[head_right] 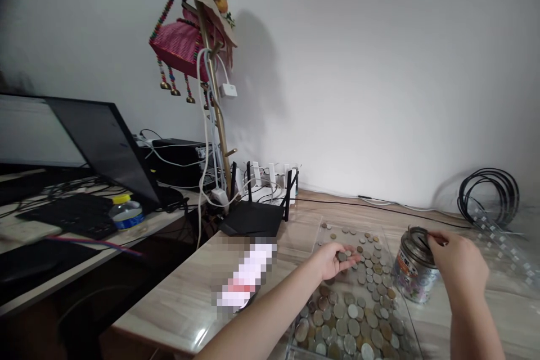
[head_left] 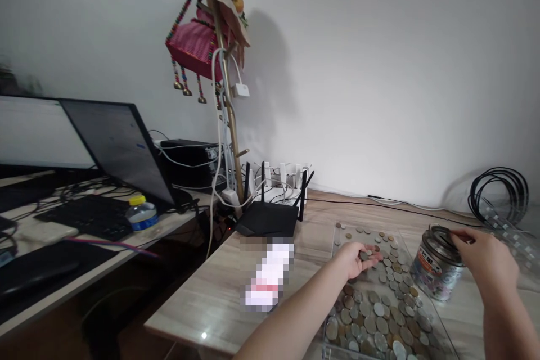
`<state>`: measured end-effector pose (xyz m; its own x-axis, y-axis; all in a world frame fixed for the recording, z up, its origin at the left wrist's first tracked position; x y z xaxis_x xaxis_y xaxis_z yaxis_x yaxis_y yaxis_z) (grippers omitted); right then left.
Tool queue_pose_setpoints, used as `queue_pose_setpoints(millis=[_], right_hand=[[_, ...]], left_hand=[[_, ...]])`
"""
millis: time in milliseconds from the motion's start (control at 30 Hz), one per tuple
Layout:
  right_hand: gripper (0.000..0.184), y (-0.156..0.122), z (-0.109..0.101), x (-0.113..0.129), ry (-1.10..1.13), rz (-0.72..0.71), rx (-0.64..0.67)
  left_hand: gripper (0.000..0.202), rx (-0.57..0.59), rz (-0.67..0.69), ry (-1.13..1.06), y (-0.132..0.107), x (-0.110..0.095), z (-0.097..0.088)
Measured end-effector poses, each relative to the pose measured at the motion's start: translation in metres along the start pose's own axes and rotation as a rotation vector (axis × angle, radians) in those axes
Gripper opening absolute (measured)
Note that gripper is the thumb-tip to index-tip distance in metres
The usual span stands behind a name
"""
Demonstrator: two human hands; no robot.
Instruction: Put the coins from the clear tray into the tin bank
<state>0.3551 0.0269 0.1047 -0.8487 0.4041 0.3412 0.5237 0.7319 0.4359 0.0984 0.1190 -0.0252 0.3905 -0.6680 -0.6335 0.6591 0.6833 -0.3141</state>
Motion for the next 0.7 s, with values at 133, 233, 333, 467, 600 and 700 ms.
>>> queue_pose_setpoints(millis=[133,233,333,467,600,700], right_hand=[[0.033,0.000,0.005,0.007,0.000,-0.115,-0.010],[0.037,-0.018,-0.014,0.041,0.041,-0.195,-0.255],[0.033,-0.038,-0.003,0.086,0.218,-0.319,-0.150],[0.029,-0.067,0.065,0.144,0.429,-0.600,0.503],[0.029,-0.075,0.094,0.155,0.602,-0.612,0.732],[0.028,-0.064,0.071,0.141,0.520,-0.546,0.513]], left_hand=[[0.018,0.011,0.036,0.116,-0.001,-0.003,0.003],[0.017,-0.002,0.026,0.263,0.000,-0.003,0.004],[0.021,-0.010,0.052,0.404,0.001,-0.004,0.005],[0.029,-0.014,0.193,0.547,-0.001,-0.009,0.010],[0.028,0.049,0.219,0.539,-0.006,-0.007,0.021],[0.028,0.129,0.121,0.425,-0.007,0.000,0.025]])
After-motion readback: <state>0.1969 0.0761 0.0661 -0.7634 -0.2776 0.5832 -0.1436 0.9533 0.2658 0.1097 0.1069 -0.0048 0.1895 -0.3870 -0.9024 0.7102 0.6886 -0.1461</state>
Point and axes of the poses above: each hand's wrist, its own y-axis towards the middle knuckle, its own z-axis out of the palm, x = y × z, the point moved 6 cm from there along y, towards the middle knuckle, and after that the axes turned 6 degrees about x, right-handed, at the moved point
